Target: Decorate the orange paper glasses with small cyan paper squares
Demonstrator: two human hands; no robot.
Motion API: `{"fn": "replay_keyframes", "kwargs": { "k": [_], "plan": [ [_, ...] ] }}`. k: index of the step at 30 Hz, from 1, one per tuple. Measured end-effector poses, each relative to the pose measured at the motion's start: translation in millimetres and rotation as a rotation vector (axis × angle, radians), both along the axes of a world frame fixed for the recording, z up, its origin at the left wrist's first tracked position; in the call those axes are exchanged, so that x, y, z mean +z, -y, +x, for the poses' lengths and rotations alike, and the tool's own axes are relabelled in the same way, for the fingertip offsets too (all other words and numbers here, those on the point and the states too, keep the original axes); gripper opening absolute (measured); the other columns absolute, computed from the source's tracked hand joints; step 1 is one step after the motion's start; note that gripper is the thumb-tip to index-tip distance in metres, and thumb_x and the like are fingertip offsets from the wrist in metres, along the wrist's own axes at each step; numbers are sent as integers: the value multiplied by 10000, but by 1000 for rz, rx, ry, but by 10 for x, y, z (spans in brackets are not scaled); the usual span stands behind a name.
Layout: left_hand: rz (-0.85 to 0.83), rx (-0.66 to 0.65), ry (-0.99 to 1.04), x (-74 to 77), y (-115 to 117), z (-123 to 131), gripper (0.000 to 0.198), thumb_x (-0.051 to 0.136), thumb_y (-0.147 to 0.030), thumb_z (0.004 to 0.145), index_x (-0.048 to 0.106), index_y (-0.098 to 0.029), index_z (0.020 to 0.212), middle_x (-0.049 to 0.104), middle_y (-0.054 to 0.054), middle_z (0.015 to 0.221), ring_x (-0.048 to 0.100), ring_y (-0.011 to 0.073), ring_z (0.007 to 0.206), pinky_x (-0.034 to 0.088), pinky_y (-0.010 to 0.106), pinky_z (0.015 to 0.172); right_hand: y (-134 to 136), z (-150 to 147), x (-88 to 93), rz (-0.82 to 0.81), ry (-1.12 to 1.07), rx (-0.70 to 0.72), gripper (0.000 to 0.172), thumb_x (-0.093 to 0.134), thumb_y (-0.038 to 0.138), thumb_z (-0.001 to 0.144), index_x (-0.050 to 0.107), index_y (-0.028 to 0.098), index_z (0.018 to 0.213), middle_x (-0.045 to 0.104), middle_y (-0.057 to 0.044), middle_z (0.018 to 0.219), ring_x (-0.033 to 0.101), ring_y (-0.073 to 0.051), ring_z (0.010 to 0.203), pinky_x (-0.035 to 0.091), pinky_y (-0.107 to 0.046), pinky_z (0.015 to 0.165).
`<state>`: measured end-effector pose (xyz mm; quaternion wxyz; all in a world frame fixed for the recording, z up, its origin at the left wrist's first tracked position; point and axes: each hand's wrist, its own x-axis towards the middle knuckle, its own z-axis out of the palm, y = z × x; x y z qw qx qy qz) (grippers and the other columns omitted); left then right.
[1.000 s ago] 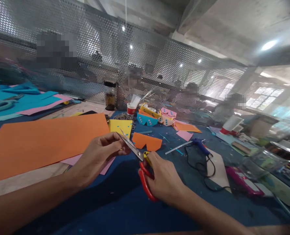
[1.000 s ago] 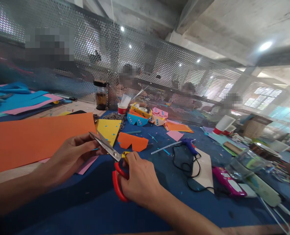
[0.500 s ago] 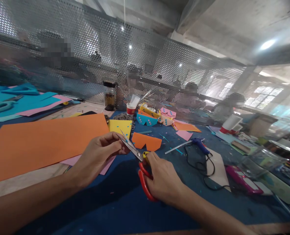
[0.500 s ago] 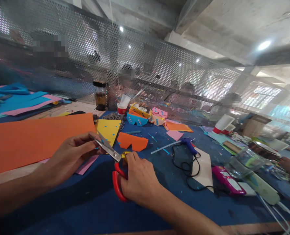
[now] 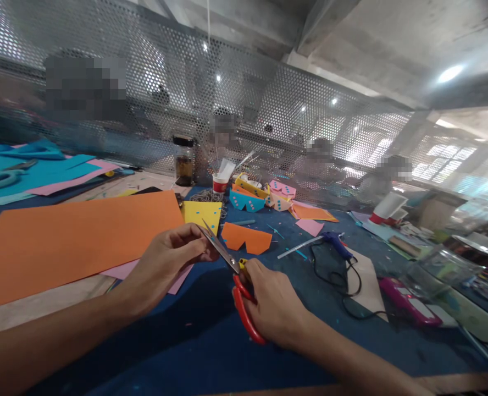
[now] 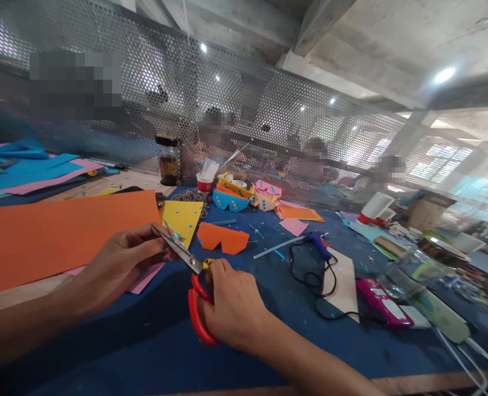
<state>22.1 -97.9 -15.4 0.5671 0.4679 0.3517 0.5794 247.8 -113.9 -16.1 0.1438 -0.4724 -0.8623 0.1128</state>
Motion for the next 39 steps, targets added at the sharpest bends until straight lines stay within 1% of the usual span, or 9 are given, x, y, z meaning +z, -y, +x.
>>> {"fn": "replay_keyframes", "kwargs": {
  "k": [6, 9, 15, 20, 29, 39],
  "plan": [
    [-20, 0, 18, 7, 3, 9, 44, 826, -242, 815, 790, -216, 821, 756, 0, 786, 700, 133, 729, 584, 191, 713, 17, -9, 16, -4, 18, -11, 92, 511, 274, 894, 520, 203, 951, 635, -35, 908, 535, -171, 675, 217, -307, 608],
    [-33, 5, 17, 14, 16, 16, 55, 821, -250, 823, 785, -213, 804, 757, 2, 778, 702, 129, 734, 582, 180, 724, 27, -10, 21, -19, 16, -16, 88, 527, 263, 880, 526, 204, 946, 635, -27, 887, 528, -166, 664, 220, -304, 606],
    [-30, 2, 8, 2, 7, 14, 35, 811, -247, 832, 792, -218, 829, 777, 22, 847, 705, 146, 773, 595, 211, 763, 32, -14, 41, -35, 10, -23, 57, 534, 242, 874, 530, 208, 919, 628, -16, 852, 509, -158, 648, 211, -302, 597],
    [-30, 10, -7, 2, 11, 18, 61, 800, -259, 838, 784, -220, 794, 779, 24, 842, 704, 155, 764, 600, 227, 762, 37, -11, 44, -29, 6, -24, 50, 528, 228, 871, 528, 208, 917, 622, -13, 844, 495, -156, 641, 205, -304, 598],
    [-43, 6, 2, 3, 10, 12, 55, 812, -257, 830, 788, -218, 798, 773, 10, 824, 697, 133, 766, 581, 177, 734, 40, -10, 29, -16, 15, -42, 53, 535, 231, 867, 529, 202, 911, 627, -18, 845, 518, -160, 665, 200, -305, 598],
    [-56, 18, 17, 25, 15, 25, 76, 832, -264, 796, 799, -196, 800, 771, 40, 795, 704, 160, 735, 589, 237, 740, 37, -4, 14, -3, 19, -47, 32, 532, 228, 885, 524, 205, 905, 628, -13, 842, 538, -159, 670, 213, -305, 600]
  ]
}}
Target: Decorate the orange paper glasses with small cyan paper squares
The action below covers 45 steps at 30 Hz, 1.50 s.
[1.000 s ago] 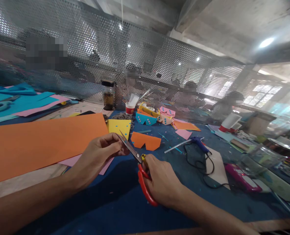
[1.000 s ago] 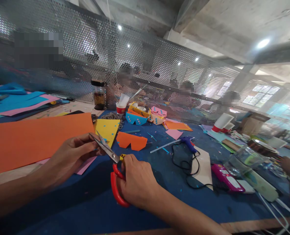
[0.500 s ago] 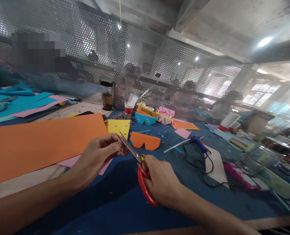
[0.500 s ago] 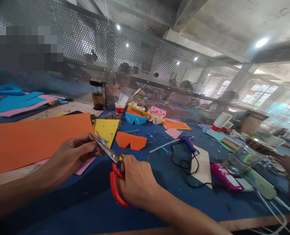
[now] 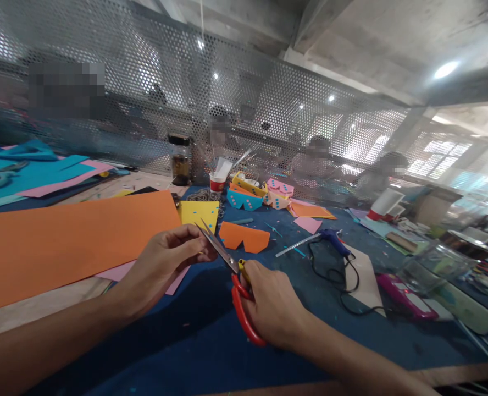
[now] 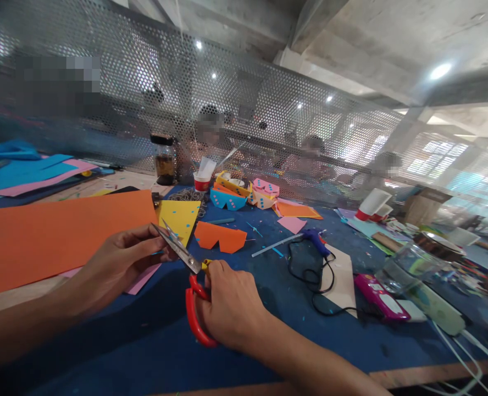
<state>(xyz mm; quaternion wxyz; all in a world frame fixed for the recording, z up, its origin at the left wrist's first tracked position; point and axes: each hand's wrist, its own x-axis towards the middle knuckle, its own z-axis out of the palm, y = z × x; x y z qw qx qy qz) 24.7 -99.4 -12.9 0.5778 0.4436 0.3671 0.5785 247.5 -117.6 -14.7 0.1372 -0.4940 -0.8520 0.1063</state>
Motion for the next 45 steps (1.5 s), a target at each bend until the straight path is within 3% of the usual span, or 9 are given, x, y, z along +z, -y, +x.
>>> {"fn": "replay_keyframes", "kwargs": {
  "k": [17, 33, 45],
  "plan": [
    [-13, -2, 19, -29, -18, -8, 95, 869, -286, 767, 804, -221, 790, 776, 16, 790, 718, 158, 743, 600, 229, 754, 11, -11, 0, 7, 26, -17, 44, 546, 224, 873, 526, 206, 908, 636, -17, 849, 549, -162, 671, 206, -310, 594],
    [-7, -32, 39, -77, -39, -26, 87, 880, -282, 763, 810, -237, 790, 755, 7, 779, 702, 146, 721, 606, 208, 719, 21, -10, 1, -14, -1, -14, 43, 511, 243, 862, 510, 211, 891, 607, -17, 822, 447, -157, 618, 166, -314, 594],
    [-3, -15, 43, -54, -19, -5, 118, 883, -281, 756, 804, -202, 794, 745, -4, 766, 687, 113, 706, 585, 149, 692, 18, -8, -9, -3, 9, -22, 54, 529, 255, 891, 538, 206, 912, 639, -23, 842, 511, -161, 649, 162, -312, 598]
  ]
}}
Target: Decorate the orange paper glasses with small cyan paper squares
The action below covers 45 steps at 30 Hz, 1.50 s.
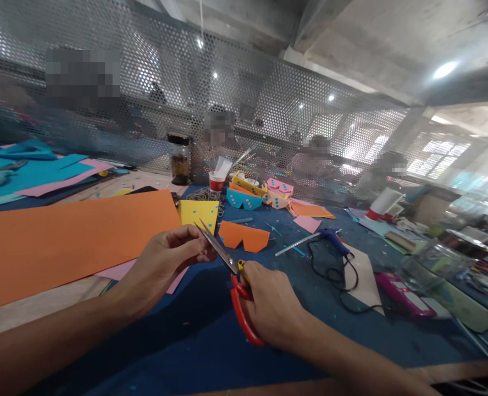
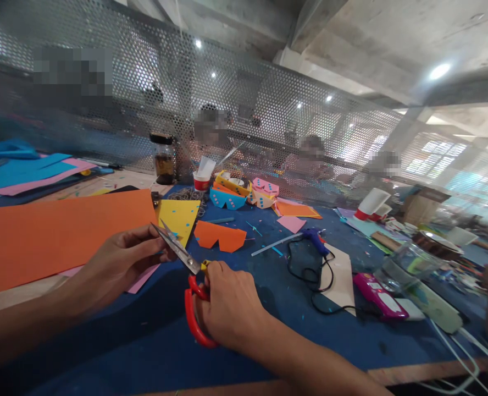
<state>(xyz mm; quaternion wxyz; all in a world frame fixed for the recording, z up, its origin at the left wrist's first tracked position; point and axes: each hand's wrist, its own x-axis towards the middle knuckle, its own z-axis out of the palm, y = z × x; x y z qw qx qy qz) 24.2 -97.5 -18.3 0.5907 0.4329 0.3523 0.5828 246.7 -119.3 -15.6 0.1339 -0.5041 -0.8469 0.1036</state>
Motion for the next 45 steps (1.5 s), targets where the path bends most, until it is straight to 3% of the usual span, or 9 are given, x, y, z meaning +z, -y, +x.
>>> {"fn": "replay_keyframes", "kwargs": {
  "k": [9, 14, 20, 26, 31, 38, 45],
  "plan": [
    [-15, 5, 1, 9, -1, 7, 87, 860, -239, 763, 791, -187, 767, 735, 9, 747, 685, 122, 698, 585, 175, 694, -12, -4, -27, 34, 13, -9, 85, 534, 281, 936, 543, 205, 901, 655, -25, 830, 529, -158, 642, 153, -312, 592],
    [-7, -18, -30, 48, 14, 10, 144, 852, -273, 782, 759, -176, 731, 733, 20, 761, 686, 135, 736, 586, 200, 745, -34, 7, -84, 59, 13, -15, 20, 563, 210, 890, 552, 202, 875, 667, -22, 818, 531, -151, 637, 145, -315, 592],
    [-11, -47, -10, 51, 3, 9, 165, 879, -280, 757, 764, -171, 713, 720, 15, 745, 680, 124, 714, 581, 188, 720, -106, 16, -115, 101, -106, -12, 68, 613, 198, 851, 548, 204, 833, 668, -6, 793, 547, -147, 653, 194, -292, 594],
    [-66, -44, -12, 42, -8, 29, 168, 917, -282, 708, 792, -174, 742, 750, 37, 758, 709, 149, 729, 593, 200, 710, -254, 90, -92, 182, -198, -102, 164, 628, 350, 933, 582, 216, 852, 670, 3, 779, 579, -153, 655, 271, -271, 611],
    [-78, -72, -15, 2, -11, 20, 171, 921, -290, 716, 802, -183, 776, 751, 25, 763, 712, 143, 735, 603, 209, 746, -286, 91, -57, 160, -79, -130, 297, 686, 507, 892, 624, 220, 934, 715, -18, 873, 663, -206, 742, 293, -287, 617],
    [-57, -139, -36, -64, -30, -6, 150, 901, -292, 750, 802, -186, 786, 752, 24, 769, 701, 131, 728, 591, 202, 741, -244, 58, -81, 100, 117, -34, 329, 670, 480, 894, 669, 222, 1098, 721, -57, 1064, 700, -258, 889, 394, -319, 686],
    [21, -129, -190, -16, 30, 28, 156, 862, -329, 783, 790, -195, 747, 744, 26, 717, 685, 140, 714, 552, 203, 712, -248, 117, -80, 63, 59, 54, 319, 746, 409, 837, 694, 178, 1050, 683, -87, 1065, 635, -254, 1011, 465, -343, 820]
  ]
}}
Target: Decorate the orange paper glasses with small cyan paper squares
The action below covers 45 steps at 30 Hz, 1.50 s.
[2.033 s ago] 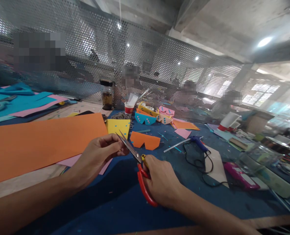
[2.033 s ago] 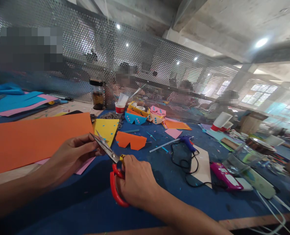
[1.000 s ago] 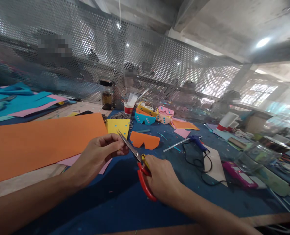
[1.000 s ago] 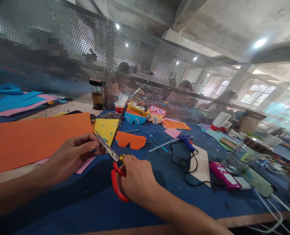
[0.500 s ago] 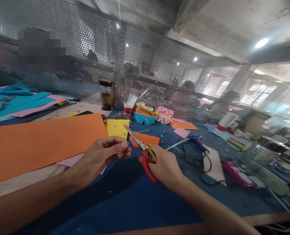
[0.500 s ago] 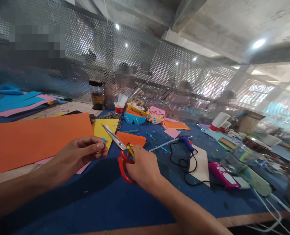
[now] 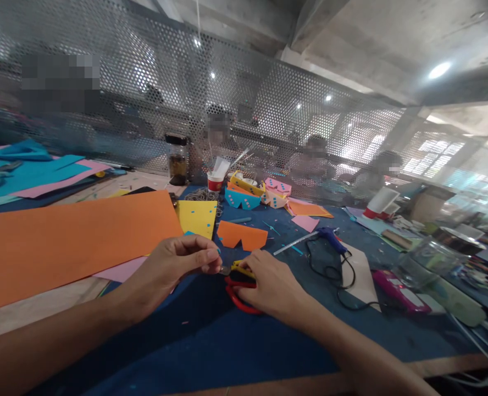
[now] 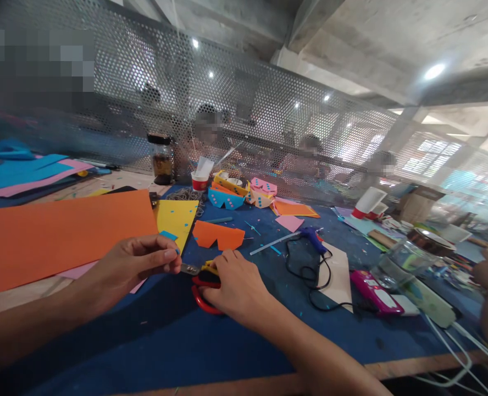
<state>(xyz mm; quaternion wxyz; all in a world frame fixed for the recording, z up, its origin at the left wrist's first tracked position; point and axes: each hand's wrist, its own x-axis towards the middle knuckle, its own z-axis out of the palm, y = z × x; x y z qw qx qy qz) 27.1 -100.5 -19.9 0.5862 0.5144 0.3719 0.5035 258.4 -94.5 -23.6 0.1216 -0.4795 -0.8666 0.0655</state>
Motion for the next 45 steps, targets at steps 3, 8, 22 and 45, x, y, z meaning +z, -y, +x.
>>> {"fn": "replay_keyframes", "kwargs": {
  "k": [3, 8, 22, 45],
  "plan": [
    [77, 16, -181, 17, 24, -5, 147, 813, -345, 826, 793, -210, 770, 764, 30, 741, 691, 154, 740, 536, 205, 720, -5, 23, 32, 16, -121, 30, 289, 772, 336, 833, 692, 194, 1072, 679, -69, 1078, 621, -244, 1035, 467, -353, 863],
    [165, 50, -350, 35, 67, 27, 150, 797, -361, 807, 798, -219, 761, 773, 36, 724, 700, 194, 723, 536, 236, 691, 50, -27, 132, 21, -523, 117, 107, 631, 248, 981, 685, 209, 1065, 707, -18, 1013, 654, -153, 968, 475, -281, 881],
    [178, 12, -505, -61, 123, 77, 147, 765, -386, 832, 813, -251, 799, 794, 11, 787, 704, 202, 751, 504, 234, 676, 106, -84, 84, 24, -583, 242, 33, 649, 226, 939, 675, 214, 924, 701, -9, 910, 655, -144, 868, 486, -249, 809],
    [-62, -91, -124, -69, 95, 168, 177, 872, -336, 698, 749, -209, 705, 718, 7, 671, 658, 172, 654, 548, 270, 687, 111, -217, 74, -328, -905, 45, 73, 639, 245, 870, 649, 177, 845, 665, 18, 779, 620, -114, 720, 507, -221, 695]
  ]
}}
